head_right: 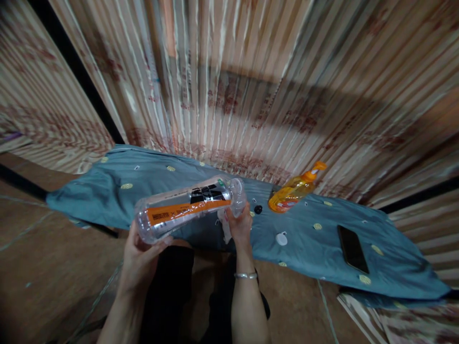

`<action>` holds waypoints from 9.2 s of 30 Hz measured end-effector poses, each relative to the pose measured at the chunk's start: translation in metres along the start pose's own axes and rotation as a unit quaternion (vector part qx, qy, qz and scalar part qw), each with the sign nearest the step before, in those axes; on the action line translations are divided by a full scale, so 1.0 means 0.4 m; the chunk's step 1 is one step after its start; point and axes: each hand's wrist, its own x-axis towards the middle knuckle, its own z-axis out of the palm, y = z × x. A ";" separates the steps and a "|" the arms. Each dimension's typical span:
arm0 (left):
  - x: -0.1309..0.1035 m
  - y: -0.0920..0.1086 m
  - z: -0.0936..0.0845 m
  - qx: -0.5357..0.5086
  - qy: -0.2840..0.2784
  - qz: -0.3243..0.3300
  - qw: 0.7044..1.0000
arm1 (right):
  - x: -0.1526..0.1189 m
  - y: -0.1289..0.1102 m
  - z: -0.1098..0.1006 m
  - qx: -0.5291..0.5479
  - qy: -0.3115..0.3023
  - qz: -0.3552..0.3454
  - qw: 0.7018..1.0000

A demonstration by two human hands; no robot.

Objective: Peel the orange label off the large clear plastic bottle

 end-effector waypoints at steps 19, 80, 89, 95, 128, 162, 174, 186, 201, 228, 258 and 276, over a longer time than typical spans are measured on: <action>0.020 0.011 -0.011 -0.023 0.001 -0.028 0.999 | -0.012 -0.031 0.000 0.033 -0.008 0.054 0.998; -0.062 0.042 0.002 -0.086 0.023 -0.077 0.993 | -0.021 -0.031 -0.013 0.067 -0.025 0.020 0.997; -0.061 0.032 0.004 -0.075 -0.006 -0.053 0.996 | -0.021 -0.023 -0.015 0.069 -0.023 0.018 0.997; -0.060 0.029 0.003 -0.059 -0.022 -0.043 0.997 | -0.020 -0.024 -0.017 0.066 -0.022 0.019 0.997; -0.062 0.042 0.009 -0.070 -0.031 -0.045 0.996 | -0.021 -0.017 -0.014 0.059 -0.016 0.001 0.998; -0.065 0.042 0.016 -0.069 -0.011 -0.026 0.997 | -0.018 -0.011 -0.009 0.054 -0.010 0.001 0.998; -0.064 0.042 0.017 -0.069 -0.011 -0.029 0.997 | -0.019 -0.013 -0.009 0.059 -0.005 -0.005 0.998; -0.069 0.043 0.016 -0.069 -0.008 -0.027 0.997 | -0.019 -0.010 -0.007 0.073 -0.008 -0.008 0.997; -0.066 0.039 0.013 -0.060 -0.012 -0.023 0.998 | -0.018 -0.004 -0.004 0.066 0.002 -0.019 0.998; -0.071 0.046 0.017 -0.047 -0.006 -0.039 0.998 | -0.016 -0.005 -0.007 0.081 -0.006 -0.024 0.996; -0.070 0.040 0.013 -0.071 -0.018 -0.031 0.997 | -0.016 0.005 -0.005 0.063 0.006 -0.036 0.997; -0.066 0.037 0.015 -0.065 -0.022 -0.028 0.997 | -0.015 -0.002 -0.007 0.066 0.006 -0.033 0.997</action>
